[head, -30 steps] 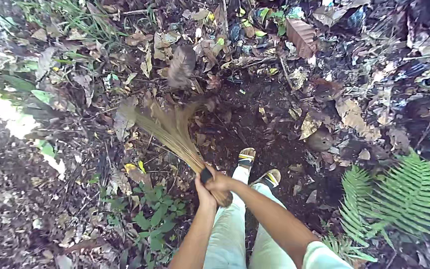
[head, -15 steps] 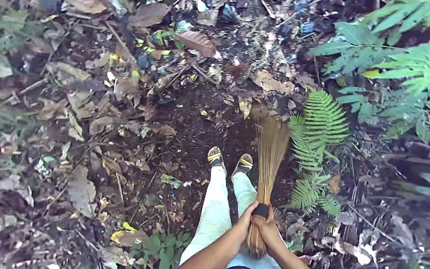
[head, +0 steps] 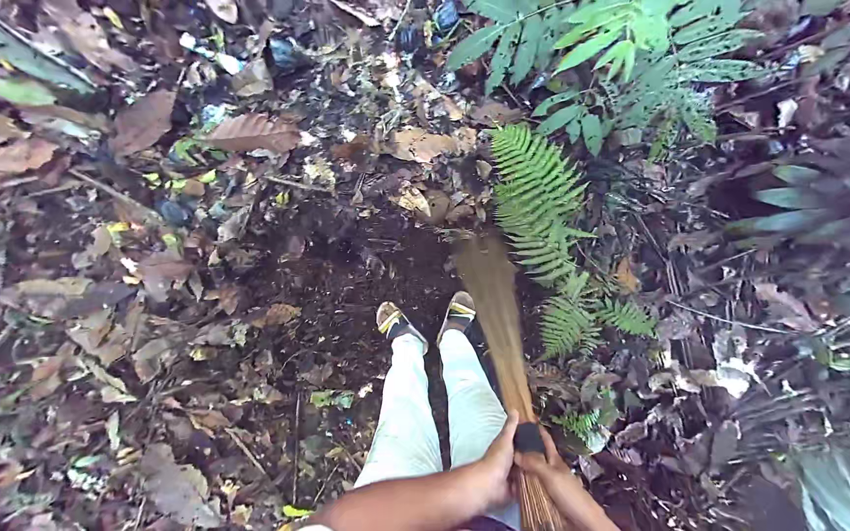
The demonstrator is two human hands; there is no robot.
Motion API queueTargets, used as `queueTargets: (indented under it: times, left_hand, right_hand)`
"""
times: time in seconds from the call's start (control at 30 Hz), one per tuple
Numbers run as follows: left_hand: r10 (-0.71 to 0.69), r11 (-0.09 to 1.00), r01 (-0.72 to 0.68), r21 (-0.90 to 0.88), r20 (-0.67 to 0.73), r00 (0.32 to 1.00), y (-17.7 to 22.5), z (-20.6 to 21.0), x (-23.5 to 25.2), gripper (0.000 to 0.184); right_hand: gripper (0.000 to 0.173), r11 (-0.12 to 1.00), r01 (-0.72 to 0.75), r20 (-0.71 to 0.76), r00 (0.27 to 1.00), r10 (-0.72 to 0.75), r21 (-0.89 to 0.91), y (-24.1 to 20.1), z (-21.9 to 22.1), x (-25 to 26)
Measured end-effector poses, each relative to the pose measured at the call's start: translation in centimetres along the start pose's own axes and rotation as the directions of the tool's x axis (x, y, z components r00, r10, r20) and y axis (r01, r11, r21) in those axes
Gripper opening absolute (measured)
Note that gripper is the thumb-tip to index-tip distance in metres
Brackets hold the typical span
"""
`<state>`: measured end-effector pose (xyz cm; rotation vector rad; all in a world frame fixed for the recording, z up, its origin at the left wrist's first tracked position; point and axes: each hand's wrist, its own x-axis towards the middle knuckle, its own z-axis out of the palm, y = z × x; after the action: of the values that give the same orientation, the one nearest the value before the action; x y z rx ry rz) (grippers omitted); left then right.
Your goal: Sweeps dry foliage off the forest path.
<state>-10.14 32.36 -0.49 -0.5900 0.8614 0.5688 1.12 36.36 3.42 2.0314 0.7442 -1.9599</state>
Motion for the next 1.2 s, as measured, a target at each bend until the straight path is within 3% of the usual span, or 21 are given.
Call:
queueTargets:
  times: [0.07,0.13,0.2,0.3,0.4,0.47,0.53,0.6,0.67,0.73,0.8,0.9,1.0,1.1,1.2]
  left_hand:
    - [-0.035,0.999,0.035,-0.036,-0.004,0.999,2.3,1.4,2.9,0.061]
    - [0.076,0.987,-0.089,-0.137,-0.098,0.992,3.5,2.0,4.9,0.055]
    - [0.174,0.958,-0.208,-0.195,-0.178,0.968,3.5,3.1,4.5,0.057]
    - [0.193,0.975,-0.209,-0.077,-0.178,0.965,1.0,6.5,1.6,0.068]
    - [0.107,0.994,-0.106,0.016,-0.087,0.99,1.0,8.9,2.6,0.068]
    - [0.078,0.996,-0.076,0.047,-0.022,0.997,4.3,9.2,5.1,0.061]
    - [0.144,0.988,-0.143,0.061,-0.015,0.989,8.5,8.0,6.8,0.056]
    - [0.306,0.95,-0.311,-0.02,-0.12,0.944,11.4,5.7,6.9,0.051]
    - [0.459,0.841,-0.514,-0.169,-0.281,0.843,12.1,3.7,6.9,0.049]
    - [0.495,0.711,-0.63,-0.312,-0.415,0.764,11.9,4.2,6.6,0.052]
    - [0.481,0.696,-0.633,-0.339,-0.435,0.762,10.7,7.5,5.1,0.059]
    - [0.398,0.803,-0.492,-0.336,-0.312,0.863,8.2,13.1,3.4,0.067]
    - [0.307,0.874,-0.337,-0.351,-0.14,0.941,8.7,14.3,5.0,0.067]
    - [0.411,0.824,-0.443,-0.354,-0.164,0.897,12.6,10.6,7.5,0.055]
    - [0.514,0.62,-0.645,-0.447,-0.39,0.764,14.9,6.9,8.1,0.051]
  right_hand:
    - [0.086,0.995,-0.033,-0.134,0.99,0.046,0.093,-1.0,-0.3,2.8]
    - [0.081,0.996,-0.055,-0.092,0.994,0.062,0.07,-3.5,-0.5,5.3]
    - [0.094,0.999,-0.019,0.035,0.999,0.02,-0.031,-4.8,-1.7,5.6]
    - [0.11,0.995,0.074,0.143,0.988,-0.064,-0.065,-3.4,-5.6,2.1]
    - [0.106,0.992,0.101,0.013,0.995,-0.102,0.071,-2.5,-8.3,0.8]
    - [0.091,0.985,0.118,-0.159,0.982,-0.098,0.124,-4.7,-7.2,2.8]
    - [0.079,0.985,0.108,-0.2,0.977,-0.08,0.135,-8.4,-5.2,6.6]
    - [0.083,0.997,0.079,-0.071,0.994,-0.078,0.022,-11.6,-2.7,10.3]
    - [0.093,0.983,0.07,0.17,0.985,-0.041,-0.172,-14.1,-0.5,12.7]
    - [0.097,0.927,0.141,0.364,0.932,-0.005,-0.348,-16.3,-0.2,13.0]
    - [0.104,0.88,0.234,0.445,0.895,-0.029,-0.413,-17.0,-2.8,10.9]
    - [0.11,0.894,0.26,0.412,0.906,-0.095,-0.365,-16.4,-9.1,6.2]
    - [0.106,0.936,0.204,0.224,0.964,-0.141,-0.288,-15.7,-11.1,5.2]
    - [0.092,0.95,0.145,0.111,0.987,-0.119,-0.278,-17.9,-6.8,10.0]
    - [0.093,0.874,0.152,0.311,0.951,-0.001,-0.462,-20.7,-1.6,14.4]
